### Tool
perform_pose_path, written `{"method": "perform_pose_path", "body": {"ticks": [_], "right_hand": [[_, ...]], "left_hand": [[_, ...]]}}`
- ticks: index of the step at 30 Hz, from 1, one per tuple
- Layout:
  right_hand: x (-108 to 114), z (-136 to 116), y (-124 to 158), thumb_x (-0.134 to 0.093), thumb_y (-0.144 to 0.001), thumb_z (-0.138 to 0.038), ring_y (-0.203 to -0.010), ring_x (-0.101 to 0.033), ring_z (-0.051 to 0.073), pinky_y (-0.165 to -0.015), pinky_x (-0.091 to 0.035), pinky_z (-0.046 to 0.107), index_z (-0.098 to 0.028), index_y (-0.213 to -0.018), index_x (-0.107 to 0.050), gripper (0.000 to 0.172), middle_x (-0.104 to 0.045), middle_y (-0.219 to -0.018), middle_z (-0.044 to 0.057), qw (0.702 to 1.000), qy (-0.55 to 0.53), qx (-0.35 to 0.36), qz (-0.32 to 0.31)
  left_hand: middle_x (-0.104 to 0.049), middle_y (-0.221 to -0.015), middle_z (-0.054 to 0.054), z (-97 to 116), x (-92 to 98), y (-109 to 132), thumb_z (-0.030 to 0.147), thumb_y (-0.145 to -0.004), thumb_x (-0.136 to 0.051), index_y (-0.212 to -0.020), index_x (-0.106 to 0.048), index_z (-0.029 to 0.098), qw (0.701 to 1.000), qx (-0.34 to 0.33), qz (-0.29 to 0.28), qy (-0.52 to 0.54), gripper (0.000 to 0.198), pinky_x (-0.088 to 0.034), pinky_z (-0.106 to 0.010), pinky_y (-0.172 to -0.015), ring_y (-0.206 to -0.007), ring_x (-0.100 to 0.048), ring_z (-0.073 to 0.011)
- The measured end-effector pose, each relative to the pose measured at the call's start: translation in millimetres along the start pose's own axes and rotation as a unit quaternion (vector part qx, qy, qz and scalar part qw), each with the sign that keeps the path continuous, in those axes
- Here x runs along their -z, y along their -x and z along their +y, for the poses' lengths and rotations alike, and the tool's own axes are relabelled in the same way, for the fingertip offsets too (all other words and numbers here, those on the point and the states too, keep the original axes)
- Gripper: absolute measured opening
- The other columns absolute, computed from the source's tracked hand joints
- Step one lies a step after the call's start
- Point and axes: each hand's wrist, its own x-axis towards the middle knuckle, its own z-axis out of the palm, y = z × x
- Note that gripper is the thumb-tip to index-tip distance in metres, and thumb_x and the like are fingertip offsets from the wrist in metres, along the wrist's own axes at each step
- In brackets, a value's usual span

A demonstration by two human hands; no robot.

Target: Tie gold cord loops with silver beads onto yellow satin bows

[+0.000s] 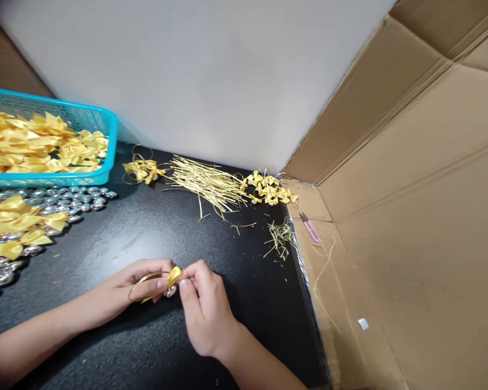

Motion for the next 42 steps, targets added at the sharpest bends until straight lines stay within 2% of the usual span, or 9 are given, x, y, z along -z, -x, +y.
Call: {"method": "perform_pose_path", "body": {"ticks": [4, 13, 21, 30, 37, 42], "right_hand": [[-3, 5, 1, -0.042, -0.098, -0.030, -0.068, -0.059, 0.016, -0.068, -0.048, 0.028, -0.020, -0.087, -0.053, 0.018, -0.061, -0.078, 0.003, 1.000, -0.014, -0.015, -0.001], [-7, 6, 0, -0.045, -0.097, -0.033, -0.071, -0.059, 0.016, -0.068, -0.046, 0.028, -0.020, -0.085, -0.050, 0.018, -0.060, -0.075, 0.002, 0.995, -0.091, -0.031, 0.037], [-12, 9, 1, -0.046, -0.097, -0.037, -0.072, -0.058, 0.017, -0.068, -0.044, 0.028, -0.020, -0.085, -0.049, 0.020, -0.059, -0.075, 0.002, 0.990, -0.124, -0.056, 0.044], [-12, 8, 2, -0.045, -0.096, -0.037, -0.069, -0.056, 0.016, -0.067, -0.045, 0.028, -0.021, -0.085, -0.049, 0.020, -0.058, -0.073, 0.001, 0.989, -0.121, -0.066, 0.049], [-5, 3, -2, -0.048, -0.095, -0.028, -0.068, -0.060, 0.014, -0.067, -0.048, 0.026, -0.020, -0.084, -0.053, 0.015, -0.061, -0.072, 0.001, 0.992, -0.109, -0.054, 0.037], [-2, 3, -2, -0.048, -0.095, -0.029, -0.070, -0.062, 0.015, -0.067, -0.049, 0.026, -0.019, -0.084, -0.054, 0.015, -0.062, -0.075, 0.002, 0.994, -0.101, -0.042, 0.026]], "left_hand": [[-0.045, -0.064, 0.004, 1, -1.2, 1, 0.050, -0.090, -0.053, -0.074, -0.057, 0.017, 1.000, 0.002, -0.007, 0.005, 0.036, -0.030, -0.024, -0.056, -0.060, -0.037, -0.0124], [-0.046, -0.066, 0.004, 1, -1.8, 1, 0.053, -0.092, -0.050, -0.071, -0.052, 0.018, 1.000, -0.012, 0.019, -0.020, 0.041, -0.031, -0.024, -0.057, -0.062, -0.038, -0.0127], [-0.048, -0.067, 0.004, 2, -2.4, 2, 0.053, -0.092, -0.049, -0.074, -0.054, 0.018, 0.999, -0.011, 0.022, -0.024, 0.040, -0.034, -0.024, -0.060, -0.064, -0.041, -0.0137], [-0.051, -0.070, 0.003, 1, -3.1, 1, 0.053, -0.092, -0.051, -0.077, -0.055, 0.018, 1.000, -0.007, 0.026, -0.002, 0.038, -0.036, -0.025, -0.064, -0.068, -0.043, -0.0144], [-0.049, -0.067, 0.004, 2, -2.4, 1, 0.052, -0.092, -0.051, -0.074, -0.054, 0.018, 1.000, -0.007, 0.011, 0.001, 0.038, -0.032, -0.024, -0.059, -0.063, -0.039, -0.0130], [-0.050, -0.066, 0.004, 4, -1.7, 0, 0.053, -0.090, -0.054, -0.075, -0.056, 0.018, 1.000, -0.002, 0.005, 0.013, 0.038, -0.030, -0.024, -0.057, -0.062, -0.039, -0.0131]]}}
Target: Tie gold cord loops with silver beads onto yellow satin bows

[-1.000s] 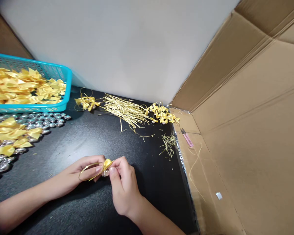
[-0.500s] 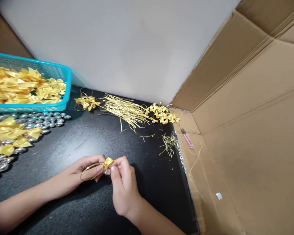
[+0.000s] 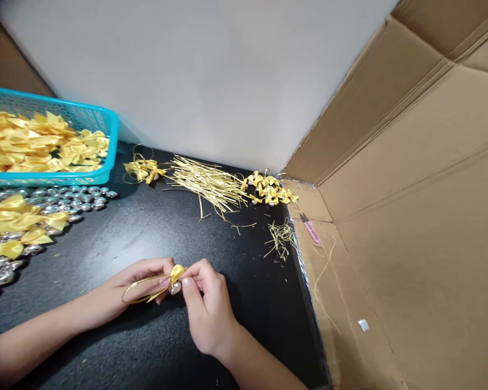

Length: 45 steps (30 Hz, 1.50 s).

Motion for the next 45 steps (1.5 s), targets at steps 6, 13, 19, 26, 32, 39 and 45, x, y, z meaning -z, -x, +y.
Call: {"method": "perform_pose_path", "body": {"ticks": [6, 13, 19, 26, 32, 39, 45], "right_hand": [[0.3, 0.3, -0.2, -0.048, -0.095, -0.030, -0.068, -0.062, 0.015, -0.066, -0.049, 0.026, -0.019, -0.084, -0.054, 0.017, -0.062, -0.074, 0.001, 1.000, 0.021, 0.008, -0.004], [2.7, -1.0, -1.4, -0.048, -0.095, -0.025, -0.066, -0.060, 0.013, -0.063, -0.048, 0.023, -0.019, -0.083, -0.055, 0.015, -0.061, -0.074, 0.000, 0.999, 0.045, 0.018, -0.007], [4.5, 0.2, -0.1, -0.047, -0.096, -0.024, -0.069, -0.062, 0.013, -0.066, -0.049, 0.023, -0.020, -0.085, -0.056, 0.015, -0.062, -0.077, 0.000, 0.998, 0.047, 0.025, -0.020], [3.9, 0.7, -0.9, -0.048, -0.095, -0.024, -0.067, -0.061, 0.013, -0.066, -0.049, 0.023, -0.020, -0.085, -0.055, 0.013, -0.059, -0.075, -0.001, 0.999, 0.016, 0.025, -0.029], [3.4, 1.1, -0.6, -0.048, -0.095, -0.022, -0.068, -0.062, 0.013, -0.066, -0.049, 0.023, -0.020, -0.085, -0.055, 0.013, -0.059, -0.075, 0.000, 0.999, 0.013, 0.031, -0.037], [2.3, 2.6, -0.4, -0.047, -0.096, -0.023, -0.070, -0.064, 0.015, -0.068, -0.050, 0.025, -0.020, -0.086, -0.054, 0.013, -0.061, -0.076, 0.001, 0.999, 0.003, 0.030, -0.034], [0.6, 3.4, 1.5, -0.045, -0.096, -0.021, -0.069, -0.063, 0.015, -0.066, -0.049, 0.027, -0.020, -0.087, -0.053, 0.012, -0.061, -0.077, 0.002, 0.996, 0.055, 0.062, -0.022]], "left_hand": [[-0.048, -0.066, 0.003, -2.8, 1.2, 0.6, 0.057, -0.087, -0.056, -0.074, -0.057, 0.018, 1.000, 0.016, 0.001, -0.005, 0.041, -0.029, -0.024, -0.055, -0.061, -0.039, -0.0130], [-0.049, -0.065, 0.004, -3.1, 1.8, 1.6, 0.052, -0.089, -0.057, -0.076, -0.057, 0.018, 1.000, 0.015, -0.002, 0.006, 0.037, -0.027, -0.023, -0.054, -0.060, -0.038, -0.0121], [-0.049, -0.064, 0.004, -0.6, 2.1, -0.1, 0.049, -0.088, -0.058, -0.073, -0.056, 0.018, 1.000, 0.002, -0.014, 0.016, 0.035, -0.027, -0.024, -0.053, -0.058, -0.038, -0.0117], [-0.050, -0.064, 0.004, -0.3, 1.9, -0.2, 0.047, -0.087, -0.059, -0.071, -0.057, 0.018, 1.000, 0.003, -0.016, 0.024, 0.033, -0.027, -0.024, -0.053, -0.058, -0.038, -0.0117], [-0.051, -0.064, 0.005, -3.3, 1.5, 1.1, 0.042, -0.088, -0.060, -0.071, -0.056, 0.017, 0.998, -0.007, -0.024, 0.058, 0.031, -0.026, -0.023, -0.052, -0.057, -0.037, -0.0106], [-0.051, -0.064, 0.005, -2.4, 1.2, 0.8, 0.040, -0.089, -0.059, -0.070, -0.057, 0.017, 0.998, -0.016, -0.023, 0.058, 0.029, -0.027, -0.023, -0.053, -0.058, -0.038, -0.0107], [-0.052, -0.065, 0.005, -3.7, 2.5, 1.7, 0.040, -0.090, -0.059, -0.073, -0.059, 0.017, 0.999, -0.018, -0.023, 0.042, 0.029, -0.027, -0.023, -0.053, -0.059, -0.039, -0.0109]]}}
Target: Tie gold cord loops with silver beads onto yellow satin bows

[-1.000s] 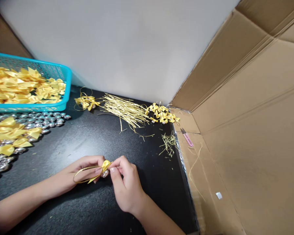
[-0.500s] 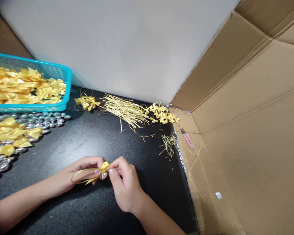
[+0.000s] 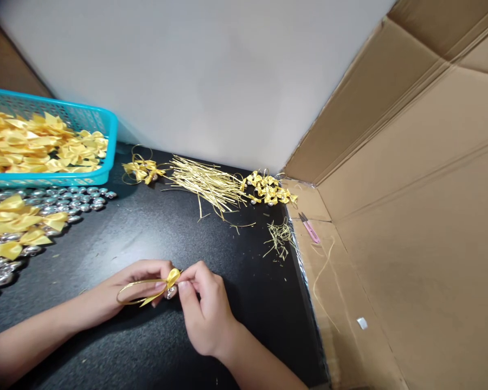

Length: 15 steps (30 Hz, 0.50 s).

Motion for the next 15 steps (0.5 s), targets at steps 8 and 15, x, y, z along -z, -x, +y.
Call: {"method": "perform_pose_path", "body": {"ticks": [8, 15], "right_hand": [[1.9, -1.7, 0.3, -0.040, -0.092, -0.010, -0.065, -0.050, 0.016, -0.065, -0.042, 0.029, -0.022, -0.089, -0.049, 0.015, -0.057, -0.071, 0.000, 0.968, 0.182, 0.168, 0.040], [0.5, -0.1, 1.0, -0.039, -0.092, -0.011, -0.067, -0.050, 0.017, -0.066, -0.041, 0.031, -0.023, -0.089, -0.046, 0.014, -0.057, -0.072, 0.000, 0.970, 0.184, 0.153, 0.037]], "left_hand": [[-0.052, -0.067, 0.004, -1.5, -0.4, -0.5, 0.046, -0.090, -0.061, -0.077, -0.061, 0.017, 1.000, -0.004, -0.017, 0.018, 0.032, -0.029, -0.022, -0.054, -0.060, -0.039, -0.0108], [-0.053, -0.068, 0.003, 3.1, -4.8, 2.8, 0.047, -0.089, -0.063, -0.073, -0.059, 0.017, 1.000, -0.005, 0.006, 0.013, 0.034, -0.031, -0.022, -0.054, -0.060, -0.040, -0.0112]]}}
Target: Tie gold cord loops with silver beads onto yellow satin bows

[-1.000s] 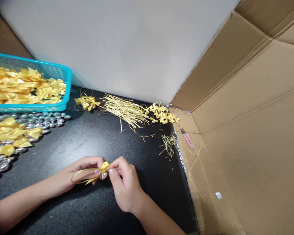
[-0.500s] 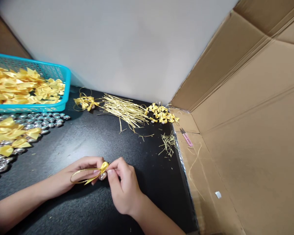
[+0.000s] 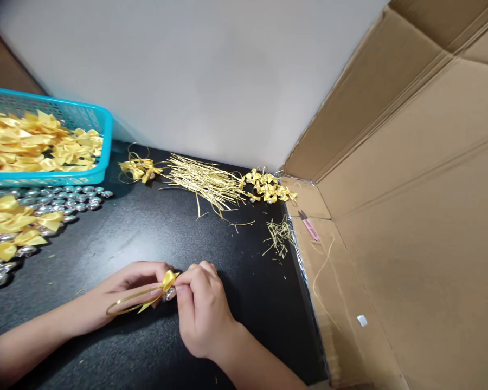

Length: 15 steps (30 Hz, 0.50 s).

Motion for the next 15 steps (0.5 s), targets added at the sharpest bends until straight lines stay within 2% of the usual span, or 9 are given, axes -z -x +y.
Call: {"method": "perform_pose_path", "body": {"ticks": [11, 13, 15], "right_hand": [[-5.0, -2.5, 1.0, -0.042, -0.092, -0.016, -0.067, -0.059, 0.015, -0.062, -0.047, 0.027, -0.021, -0.089, -0.050, 0.010, -0.059, -0.075, 0.002, 0.990, -0.091, -0.104, -0.004], [-4.7, -2.8, 0.0, -0.045, -0.092, -0.017, -0.067, -0.062, 0.015, -0.064, -0.049, 0.027, -0.020, -0.096, -0.051, 0.008, -0.062, -0.076, 0.002, 0.984, -0.118, -0.132, 0.000], [-3.5, -2.9, -1.9, -0.050, -0.091, -0.018, -0.072, -0.065, 0.016, -0.069, -0.051, 0.028, -0.019, -0.104, -0.053, 0.013, -0.066, -0.080, 0.003, 0.979, -0.132, -0.157, 0.018]], "left_hand": [[-0.051, -0.064, 0.005, -4.6, 0.8, -3.3, 0.041, -0.087, -0.060, -0.067, -0.055, 0.018, 1.000, 0.015, 0.016, -0.008, 0.031, -0.030, -0.023, -0.055, -0.059, -0.039, -0.0113], [-0.051, -0.064, 0.004, -4.7, 1.1, -4.3, 0.042, -0.088, -0.058, -0.069, -0.056, 0.018, 0.999, 0.021, 0.028, -0.015, 0.031, -0.030, -0.024, -0.057, -0.060, -0.041, -0.0119], [-0.050, -0.064, 0.004, -4.4, 1.1, -5.2, 0.044, -0.088, -0.056, -0.069, -0.056, 0.018, 0.998, 0.023, 0.047, -0.023, 0.032, -0.031, -0.024, -0.058, -0.061, -0.041, -0.0126]]}}
